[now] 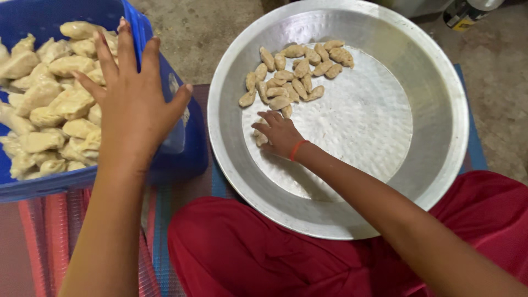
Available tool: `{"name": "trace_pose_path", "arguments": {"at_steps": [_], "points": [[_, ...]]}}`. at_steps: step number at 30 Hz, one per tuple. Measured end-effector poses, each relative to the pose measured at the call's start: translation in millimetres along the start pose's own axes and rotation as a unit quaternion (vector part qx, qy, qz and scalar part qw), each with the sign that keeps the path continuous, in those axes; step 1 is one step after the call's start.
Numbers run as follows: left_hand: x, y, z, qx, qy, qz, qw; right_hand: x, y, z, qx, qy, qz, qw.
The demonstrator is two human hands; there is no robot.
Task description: The person sits on the floor and transfers small, crescent-shaped food items from a large blue container to a metal tray. They pick up the items one by one or in small handfuls and place them onto the tray. Towards the end, the person picks up the tray and moves it to another location.
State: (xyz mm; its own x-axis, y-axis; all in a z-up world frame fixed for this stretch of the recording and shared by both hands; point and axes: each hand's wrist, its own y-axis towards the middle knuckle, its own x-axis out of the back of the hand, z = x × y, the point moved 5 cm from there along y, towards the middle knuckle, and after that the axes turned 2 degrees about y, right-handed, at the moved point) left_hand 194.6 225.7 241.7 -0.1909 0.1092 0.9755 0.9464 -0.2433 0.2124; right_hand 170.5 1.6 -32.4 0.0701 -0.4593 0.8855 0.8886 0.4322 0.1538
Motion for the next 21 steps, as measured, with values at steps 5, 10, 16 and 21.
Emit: {"name": "trace_pose_path", "arguments": {"at_steps": [5, 10, 16, 21], "points": [[0, 4, 1, 0.024, -0.056, 0.015, 0.998, -11, -2, -12, -0.063, -0.009, 0.057, 0.996], [-1, 4, 2, 0.017, -0.067, 0.014, 0.997, 6, -60, -10, -0.008, -0.003, 0.020, 1.000], [-3, 2, 4, 0.012, -0.072, 0.009, 0.997, 20, -93, -33, -0.033, 0.141, 0.016, 0.989], [-2, 1, 4, 0.009, -0.076, 0.003, 0.997, 18, -81, -41, -0.069, 0.188, -0.036, 0.979]]}}
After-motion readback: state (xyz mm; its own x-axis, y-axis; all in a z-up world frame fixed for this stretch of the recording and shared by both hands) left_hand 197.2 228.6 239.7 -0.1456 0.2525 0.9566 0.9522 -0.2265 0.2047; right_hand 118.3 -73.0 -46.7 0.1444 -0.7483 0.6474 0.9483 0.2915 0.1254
